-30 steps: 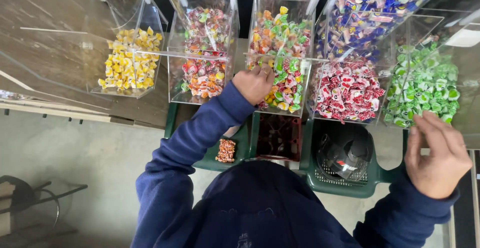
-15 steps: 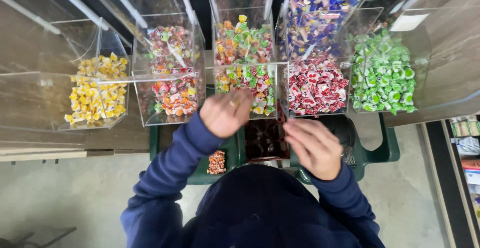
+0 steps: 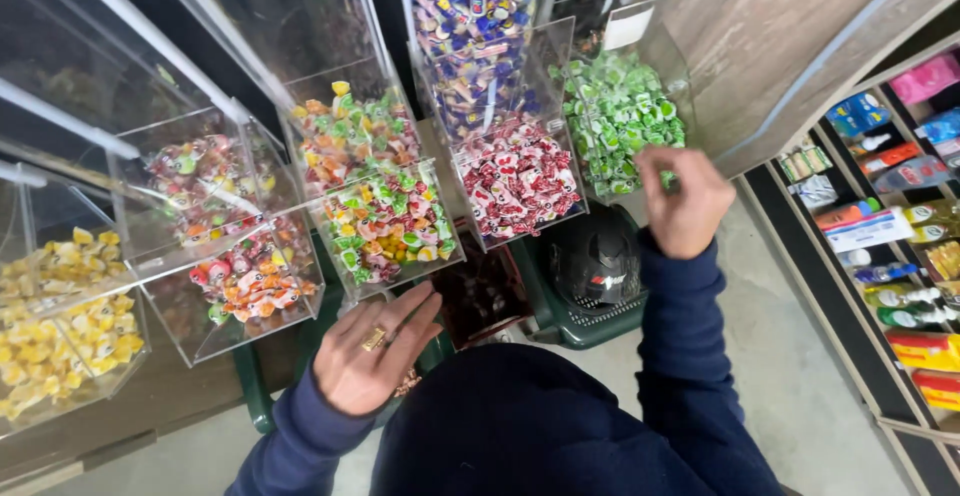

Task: Selecting and inspecting various wrapped candies from transparent dispenser bins.

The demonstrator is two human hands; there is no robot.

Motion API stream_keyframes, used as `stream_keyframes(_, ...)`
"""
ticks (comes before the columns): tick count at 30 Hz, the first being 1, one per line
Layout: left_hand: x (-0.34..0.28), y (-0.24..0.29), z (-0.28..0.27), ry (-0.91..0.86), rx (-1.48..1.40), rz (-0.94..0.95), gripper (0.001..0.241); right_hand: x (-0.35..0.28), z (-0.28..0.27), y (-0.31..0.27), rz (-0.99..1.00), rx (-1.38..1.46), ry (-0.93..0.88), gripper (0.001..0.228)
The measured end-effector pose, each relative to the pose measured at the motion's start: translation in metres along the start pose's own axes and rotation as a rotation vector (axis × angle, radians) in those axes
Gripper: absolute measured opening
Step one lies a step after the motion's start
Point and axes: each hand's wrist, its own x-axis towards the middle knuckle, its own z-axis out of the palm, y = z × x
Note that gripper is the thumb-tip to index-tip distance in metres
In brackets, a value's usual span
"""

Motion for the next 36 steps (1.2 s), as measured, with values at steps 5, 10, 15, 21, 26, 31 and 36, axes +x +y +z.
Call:
stream_keyframes(5, -0.01, -0.008, 0.005, 0.013, 0.028, -0.011, 0.027, 0.021, 0.02, 0.084, -0.077, -0.163, -0.137, 0.017)
stream_keyframes(10, -0.018, -0.013, 0.003, 0.003, 0.047, -0.054, 0.025, 0.031, 0.028, 0.082, -0.2, -0.203, -0.297, 0.035)
stream_keyframes(15, -0.024, -0.016, 0.009, 0.06, 0.06, -0.139, 0.025, 0.023, 0.0, 0.012, -0.178, -0.258, -0.323, 0.04)
stream_keyframes(21, 0.033, 0.005, 0.096, -0.075, 0.15, -0.063, 0.07, 0.013, 0.034, -0.069, -0.348, -0.014, -0.538, 0.043)
stream_keyframes(26, 0.052, -0.005, 0.149, -0.162, 0.183, -0.138, 0.09, 0.016, 0.047, -0.065, -0.404, -0.061, -0.634, 0.052)
stream_keyframes(31, 0.06, -0.006, 0.16, -0.187, 0.207, -0.18, 0.095, 0.021, 0.071, -0.047, -0.48, -0.13, -0.621, 0.056)
stream_keyframes(36, 0.066, -0.008, 0.152, -0.13, 0.143, -0.193, 0.091, 0.021, 0.065, -0.052, -0.41, -0.127, -0.579, 0.047)
